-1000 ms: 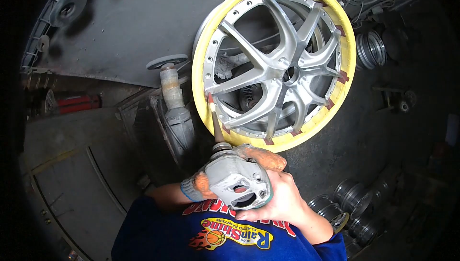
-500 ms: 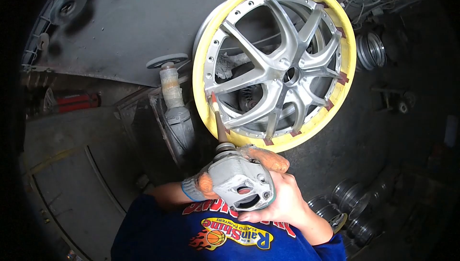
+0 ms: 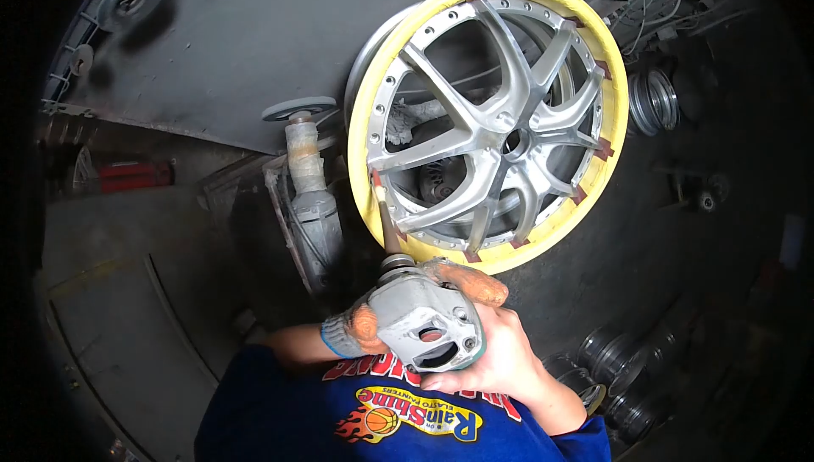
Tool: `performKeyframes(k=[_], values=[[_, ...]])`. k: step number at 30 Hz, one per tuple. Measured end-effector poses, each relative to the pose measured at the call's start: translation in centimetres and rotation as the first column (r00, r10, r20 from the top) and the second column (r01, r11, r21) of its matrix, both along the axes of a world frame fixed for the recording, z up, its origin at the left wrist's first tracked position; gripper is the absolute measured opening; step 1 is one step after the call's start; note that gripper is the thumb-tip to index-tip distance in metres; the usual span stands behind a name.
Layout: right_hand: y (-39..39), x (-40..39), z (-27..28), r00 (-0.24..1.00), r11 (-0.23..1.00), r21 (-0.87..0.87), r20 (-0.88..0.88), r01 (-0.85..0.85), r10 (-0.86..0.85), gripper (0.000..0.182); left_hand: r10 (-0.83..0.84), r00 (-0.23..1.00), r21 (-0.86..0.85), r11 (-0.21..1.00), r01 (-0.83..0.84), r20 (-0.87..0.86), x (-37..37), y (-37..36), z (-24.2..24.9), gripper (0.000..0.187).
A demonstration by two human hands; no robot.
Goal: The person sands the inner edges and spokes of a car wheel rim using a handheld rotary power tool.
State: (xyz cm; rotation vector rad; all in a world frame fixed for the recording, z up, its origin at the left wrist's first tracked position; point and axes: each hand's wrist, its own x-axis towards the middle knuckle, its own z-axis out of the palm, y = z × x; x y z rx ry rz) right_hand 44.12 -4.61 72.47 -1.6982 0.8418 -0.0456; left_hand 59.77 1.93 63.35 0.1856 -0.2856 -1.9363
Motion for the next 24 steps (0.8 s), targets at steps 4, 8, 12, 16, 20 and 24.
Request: performKeyframes(k=[4,8,12,16,20,24], values=[[0.35,0.09,-0.37,0.997,0.998,0.009,0.021,0.068,-0.068,0.086,-0.003,1.000,-0.055,0.998,0.002,-0.026,0.37,-0.02,-0.48,0.129],[0.00,-0.12,-0.09,1.000,1.000,-0.020,-0.001,0.003,-0.003,0.089,-0.003,0.999,-0.043,0.999,0.001,-0.053,0.04,-0.27,-0.45,0.129],[-0.07,-0.40,-0.59,1.000,1.000,-0.007,0.007,0.007,-0.006,0.090,-0.005,1.000,-0.033,0.999,0.005,-0.018,0.28,-0.39,0.01,0.131],[-0.26,-0.16,-0.27,0.999,1.000,0.029,-0.042,-0.002,0.003,0.090,-0.022,0.999,-0.041,0.999,0.020,-0.029,0.48,-0.31,-0.28,0.129],[-0.39,-0.35,-0.63,1.000,1.000,-0.017,-0.001,0.000,0.000,0.090,0.013,0.998,-0.038,0.999,-0.016,-0.068,0.02,-0.76,0.00,0.125],[-0.52,-0.18,-0.95,0.999,0.999,-0.034,0.031,0.012,-0.011,0.090,0.046,0.998,-0.054,0.997,-0.049,-0.046,0.12,-0.89,-0.20,0.122]])
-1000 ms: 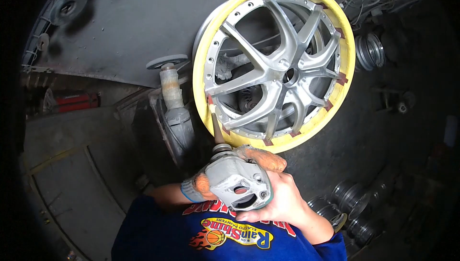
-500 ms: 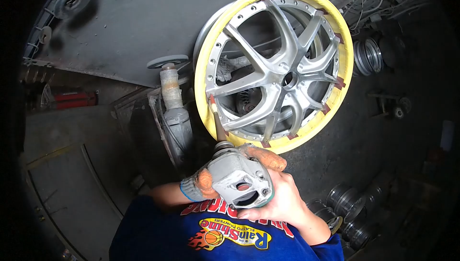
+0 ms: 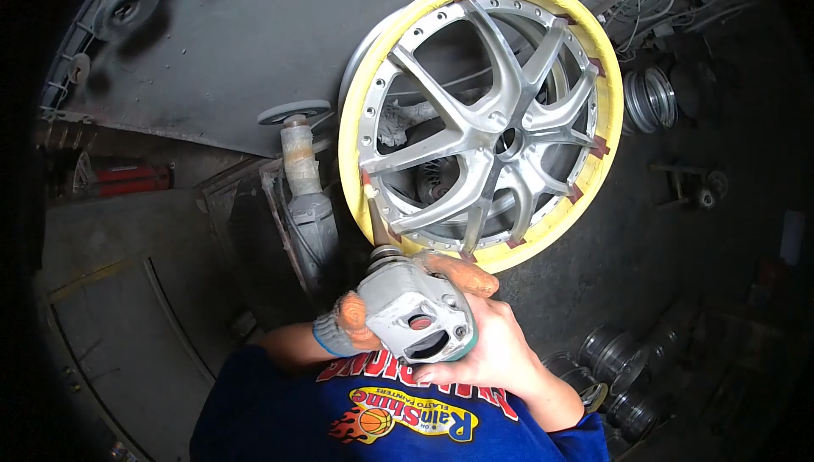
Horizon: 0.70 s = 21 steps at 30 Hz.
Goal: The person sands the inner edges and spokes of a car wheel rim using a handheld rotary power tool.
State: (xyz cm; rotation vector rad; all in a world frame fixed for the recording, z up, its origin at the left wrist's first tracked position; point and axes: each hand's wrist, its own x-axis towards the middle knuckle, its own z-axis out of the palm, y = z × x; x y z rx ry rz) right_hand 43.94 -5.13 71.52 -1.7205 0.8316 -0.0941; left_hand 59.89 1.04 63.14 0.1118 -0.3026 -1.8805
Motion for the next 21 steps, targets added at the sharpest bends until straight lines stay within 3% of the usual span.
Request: performKeyframes(k=[21], values=[[-0.80,-0.08,-0.29,1.000,0.998,0.058,-0.012,-0.018,0.018,0.094,-0.002,1.000,0.020,1.000,0.002,-0.011,0.53,-0.99,0.41,0.120]])
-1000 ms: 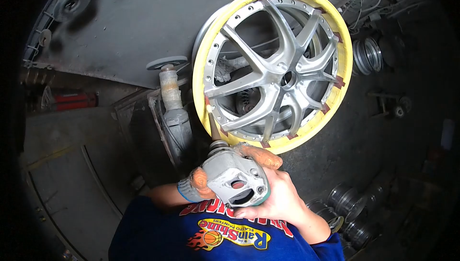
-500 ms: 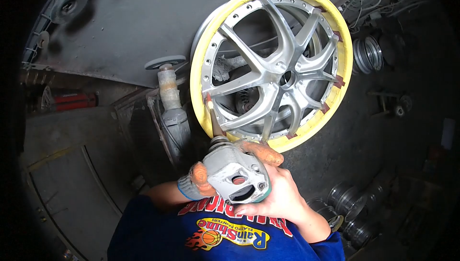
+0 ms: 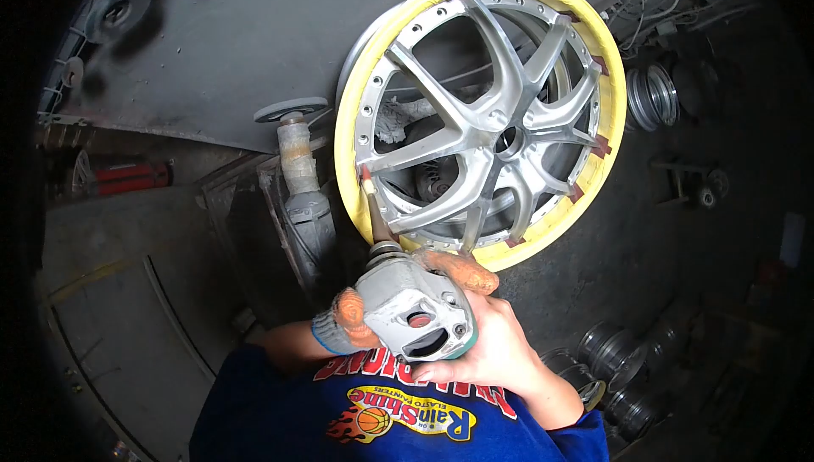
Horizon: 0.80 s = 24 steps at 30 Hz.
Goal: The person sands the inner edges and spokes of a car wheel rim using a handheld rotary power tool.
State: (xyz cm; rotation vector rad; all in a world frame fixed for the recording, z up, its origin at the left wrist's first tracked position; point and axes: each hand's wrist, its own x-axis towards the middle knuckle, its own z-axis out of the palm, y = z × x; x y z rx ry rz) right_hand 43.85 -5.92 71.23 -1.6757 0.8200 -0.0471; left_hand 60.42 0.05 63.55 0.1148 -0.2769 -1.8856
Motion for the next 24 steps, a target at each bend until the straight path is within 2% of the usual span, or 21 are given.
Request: performKeyframes(k=[7,10,16,19,21,24], values=[[-0.1,0.5,0.3,1.000,1.000,-0.009,-0.007,-0.001,0.001,0.092,0.018,0.998,0.016,1.000,-0.019,0.054,-0.2,0.4,-0.5,0.123],[-0.1,0.3,0.3,1.000,0.999,-0.051,-0.016,-0.011,0.011,0.092,-0.023,0.999,-0.003,1.000,0.023,0.034,-0.2,0.2,-0.4,0.124],[-0.2,0.6,0.2,1.000,1.000,0.018,-0.018,-0.004,0.005,0.095,0.014,0.999,0.034,0.999,-0.012,-0.034,0.2,0.3,-0.1,0.121],[-0.2,0.3,0.1,1.000,0.999,0.037,-0.016,-0.004,0.004,0.095,0.000,1.000,-0.005,1.000,0.001,0.018,0.0,0.4,-0.6,0.119],[-0.3,0.0,0.0,1.000,1.000,0.029,-0.029,0.010,-0.009,0.096,0.054,0.997,-0.079,0.996,-0.050,0.057,-0.2,-0.1,-0.5,0.118],[-0.3,-0.2,-0.3,0.998,0.995,0.080,0.023,0.051,-0.053,0.098,0.095,0.984,-0.034,0.995,-0.091,0.153,-0.4,-0.3,0.4,0.122]])
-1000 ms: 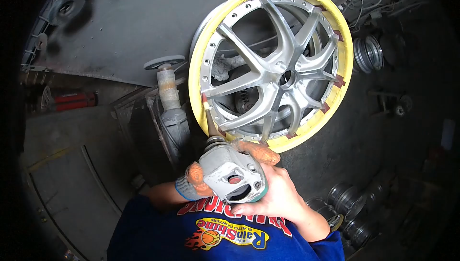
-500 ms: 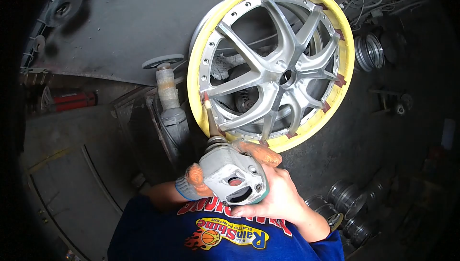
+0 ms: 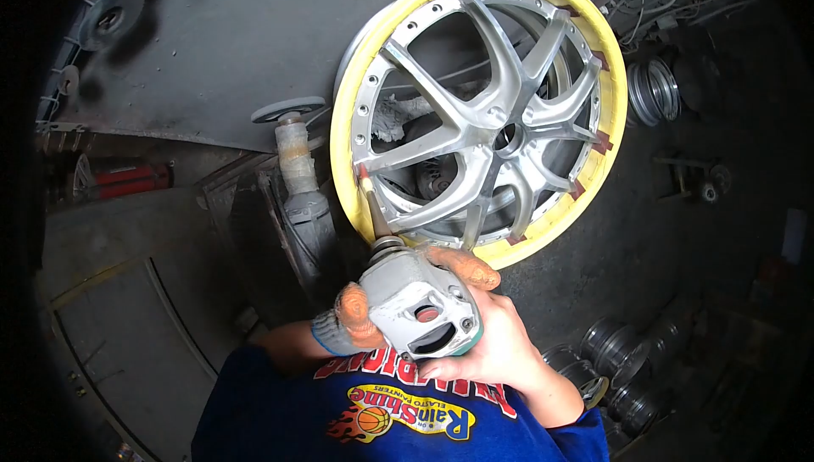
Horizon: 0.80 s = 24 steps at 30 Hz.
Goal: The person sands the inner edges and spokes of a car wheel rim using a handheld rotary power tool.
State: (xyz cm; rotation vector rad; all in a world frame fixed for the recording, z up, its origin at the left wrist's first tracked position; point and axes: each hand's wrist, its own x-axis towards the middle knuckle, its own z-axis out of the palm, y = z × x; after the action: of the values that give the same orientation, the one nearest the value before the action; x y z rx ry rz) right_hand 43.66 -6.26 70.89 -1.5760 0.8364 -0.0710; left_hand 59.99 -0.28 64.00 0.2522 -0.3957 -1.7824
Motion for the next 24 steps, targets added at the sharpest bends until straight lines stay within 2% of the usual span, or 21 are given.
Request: performKeyframes(k=[4,6,9,10,24], values=[[-0.1,-0.1,-0.5,0.996,0.996,0.066,0.057,0.061,-0.065,0.099,0.000,0.995,0.029,1.000,0.003,-0.098,0.2,-0.2,0.7,0.110],[-0.3,0.0,-0.5,0.997,0.996,0.069,0.056,0.051,-0.055,0.098,0.029,0.992,0.088,0.995,-0.040,0.122,0.3,-0.4,1.5,0.123],[-0.2,-0.4,-0.6,0.992,0.989,0.108,0.076,0.096,-0.105,0.096,0.039,0.984,0.058,0.997,-0.049,0.173,-0.1,-0.7,1.0,0.121],[0.1,-0.6,-1.0,0.984,0.990,0.063,0.117,0.126,-0.133,0.095,0.050,0.984,0.053,0.997,-0.060,0.172,-0.3,-0.7,1.0,0.120],[-0.1,-0.8,-0.8,0.993,0.994,0.073,0.080,0.076,-0.082,0.095,0.060,0.978,0.068,0.995,-0.075,0.201,-0.3,-0.5,1.5,0.120]])
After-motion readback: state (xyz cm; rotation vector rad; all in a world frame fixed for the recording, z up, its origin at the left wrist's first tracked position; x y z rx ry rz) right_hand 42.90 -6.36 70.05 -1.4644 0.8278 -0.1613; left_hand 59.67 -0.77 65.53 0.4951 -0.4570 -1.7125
